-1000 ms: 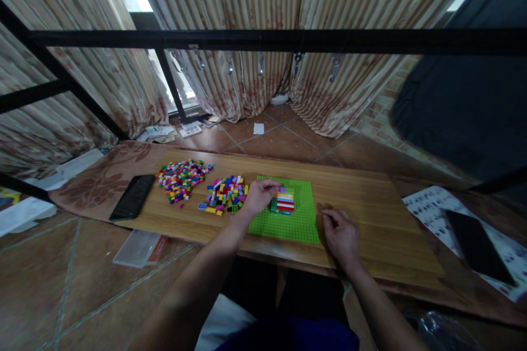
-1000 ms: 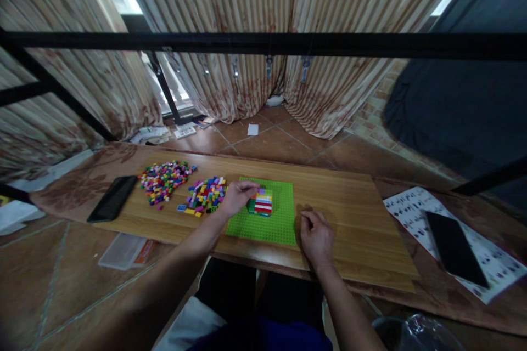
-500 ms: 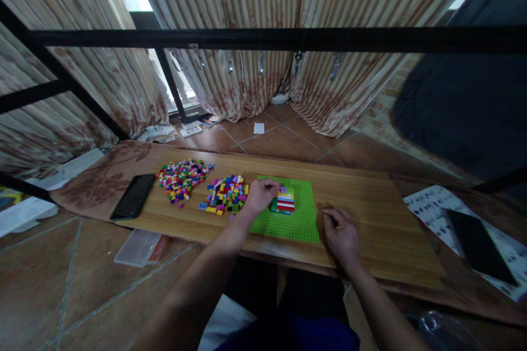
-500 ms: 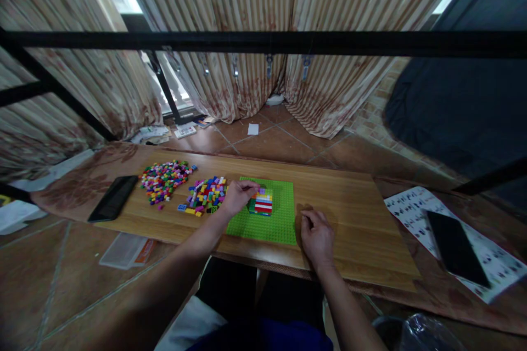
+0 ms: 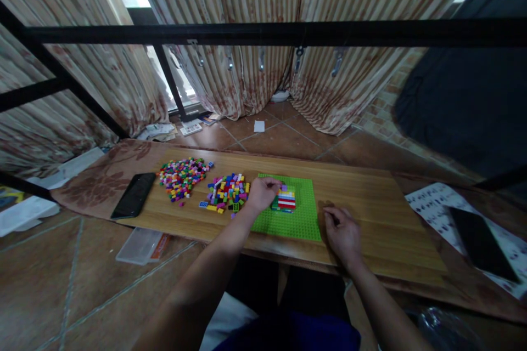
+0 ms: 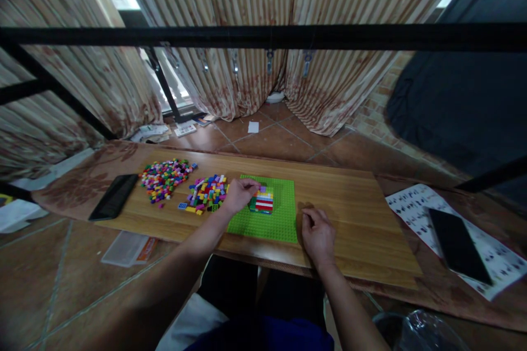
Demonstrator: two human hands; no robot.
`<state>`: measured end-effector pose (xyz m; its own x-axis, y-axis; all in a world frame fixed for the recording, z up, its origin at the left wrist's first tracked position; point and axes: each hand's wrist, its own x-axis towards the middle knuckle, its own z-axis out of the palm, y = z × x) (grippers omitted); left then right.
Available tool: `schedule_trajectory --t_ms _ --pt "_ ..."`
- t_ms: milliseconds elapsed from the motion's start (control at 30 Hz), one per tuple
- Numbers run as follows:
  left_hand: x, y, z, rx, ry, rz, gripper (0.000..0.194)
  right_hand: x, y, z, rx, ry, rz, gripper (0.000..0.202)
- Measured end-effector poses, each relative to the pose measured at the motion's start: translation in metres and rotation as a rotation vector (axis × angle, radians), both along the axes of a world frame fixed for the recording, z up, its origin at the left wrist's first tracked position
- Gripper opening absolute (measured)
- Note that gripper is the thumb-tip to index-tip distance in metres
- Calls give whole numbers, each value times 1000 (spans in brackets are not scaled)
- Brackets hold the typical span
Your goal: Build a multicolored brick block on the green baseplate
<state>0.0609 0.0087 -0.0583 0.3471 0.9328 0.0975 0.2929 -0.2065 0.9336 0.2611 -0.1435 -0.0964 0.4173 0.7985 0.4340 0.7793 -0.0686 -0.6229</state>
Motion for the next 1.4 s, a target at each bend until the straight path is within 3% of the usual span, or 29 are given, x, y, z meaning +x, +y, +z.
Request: schedule_trajectory --t_ms 367,500,667,900,1167,1400 --pt "-2 -7 -6 39 -97 -19 18 -1 0 2 -17 -13 -16 31" --pt "-10 -11 0 97 -132 5 25 0 0 1 -11 -5 9 31" --pt "-34 -37 12 122 -123 85 23 2 -1 -1 -2 -26 0 31" --pt "-82 -81 10 86 -21 164 20 3 -2 -2 -5 -44 -5 33" --pt "-136 -85 3 137 172 329 21 6 -2 -6 4 -43 2 32" --pt "-139 -91 -5 208 347 283 17 6 -3 -5 -22 -42 -2 32"
